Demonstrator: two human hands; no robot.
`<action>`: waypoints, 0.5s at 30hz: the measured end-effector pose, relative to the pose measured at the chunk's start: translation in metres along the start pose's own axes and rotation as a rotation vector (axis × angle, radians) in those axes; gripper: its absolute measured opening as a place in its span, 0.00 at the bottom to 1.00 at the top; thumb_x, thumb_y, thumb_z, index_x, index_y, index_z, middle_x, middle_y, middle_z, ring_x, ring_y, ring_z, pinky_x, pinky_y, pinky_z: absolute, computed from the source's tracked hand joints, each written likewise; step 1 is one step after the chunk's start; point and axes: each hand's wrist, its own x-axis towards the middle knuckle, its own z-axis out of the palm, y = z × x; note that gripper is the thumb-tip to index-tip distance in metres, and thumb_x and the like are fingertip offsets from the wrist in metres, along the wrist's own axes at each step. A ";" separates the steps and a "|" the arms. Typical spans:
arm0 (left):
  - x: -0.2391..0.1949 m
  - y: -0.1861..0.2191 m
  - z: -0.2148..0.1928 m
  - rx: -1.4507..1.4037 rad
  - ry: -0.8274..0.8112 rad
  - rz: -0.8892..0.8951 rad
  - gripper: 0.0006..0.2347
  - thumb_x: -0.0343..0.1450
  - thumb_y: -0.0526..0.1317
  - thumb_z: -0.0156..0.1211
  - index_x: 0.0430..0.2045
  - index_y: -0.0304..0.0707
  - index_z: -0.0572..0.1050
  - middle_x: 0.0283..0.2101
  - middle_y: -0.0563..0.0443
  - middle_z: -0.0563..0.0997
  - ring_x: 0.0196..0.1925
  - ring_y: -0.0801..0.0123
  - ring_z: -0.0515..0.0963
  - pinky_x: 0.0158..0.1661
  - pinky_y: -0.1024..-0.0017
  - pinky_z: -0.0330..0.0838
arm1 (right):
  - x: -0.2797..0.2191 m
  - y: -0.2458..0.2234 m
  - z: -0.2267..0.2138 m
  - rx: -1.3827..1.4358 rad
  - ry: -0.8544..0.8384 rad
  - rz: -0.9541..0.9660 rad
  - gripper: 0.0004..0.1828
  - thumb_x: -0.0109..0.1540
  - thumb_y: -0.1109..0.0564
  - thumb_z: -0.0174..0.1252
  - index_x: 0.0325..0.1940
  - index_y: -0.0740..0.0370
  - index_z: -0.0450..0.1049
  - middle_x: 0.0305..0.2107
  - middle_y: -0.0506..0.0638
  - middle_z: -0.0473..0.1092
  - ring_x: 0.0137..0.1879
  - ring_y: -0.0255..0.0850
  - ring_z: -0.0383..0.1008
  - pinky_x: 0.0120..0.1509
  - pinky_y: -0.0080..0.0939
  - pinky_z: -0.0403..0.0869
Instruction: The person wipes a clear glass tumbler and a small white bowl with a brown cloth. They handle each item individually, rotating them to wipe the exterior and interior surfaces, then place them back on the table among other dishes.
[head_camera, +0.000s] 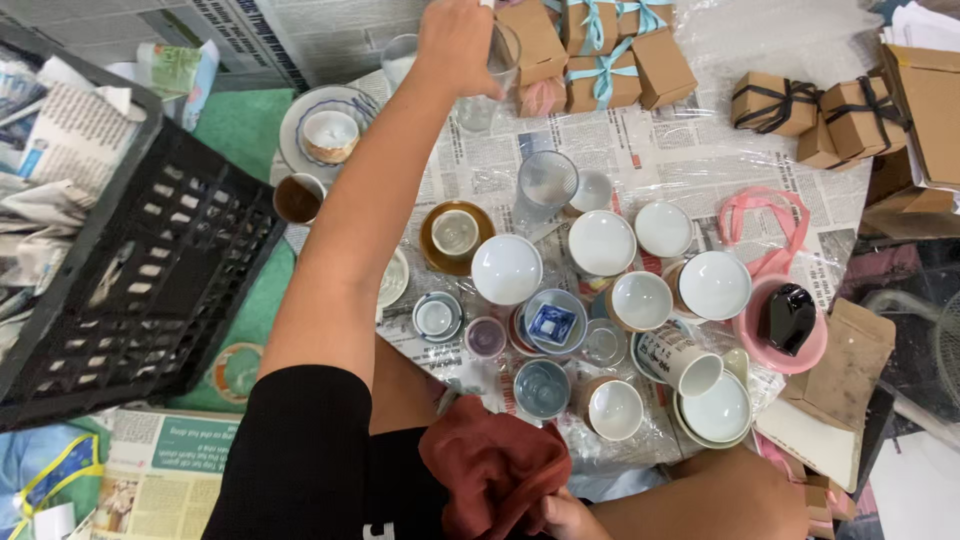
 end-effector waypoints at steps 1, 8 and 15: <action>0.003 -0.001 0.005 0.027 -0.022 -0.038 0.40 0.45 0.56 0.84 0.45 0.28 0.75 0.47 0.38 0.78 0.52 0.49 0.77 0.45 0.51 0.71 | 0.008 0.002 -0.001 0.006 0.006 0.007 0.57 0.51 0.35 0.69 0.75 0.63 0.53 0.61 0.58 0.66 0.66 0.49 0.68 0.69 0.49 0.66; 0.006 -0.020 0.037 -0.023 0.039 -0.093 0.36 0.49 0.55 0.83 0.43 0.29 0.75 0.49 0.36 0.77 0.53 0.45 0.75 0.47 0.51 0.71 | 0.008 0.002 -0.010 0.042 0.082 0.005 0.55 0.51 0.36 0.67 0.75 0.60 0.54 0.62 0.56 0.67 0.66 0.48 0.68 0.70 0.49 0.66; -0.008 -0.011 0.015 0.021 0.178 -0.001 0.35 0.51 0.55 0.82 0.45 0.31 0.75 0.45 0.38 0.79 0.50 0.46 0.77 0.47 0.48 0.69 | 0.009 -0.011 0.004 0.013 0.061 -0.008 0.53 0.52 0.39 0.65 0.75 0.62 0.54 0.63 0.57 0.66 0.67 0.50 0.68 0.71 0.50 0.66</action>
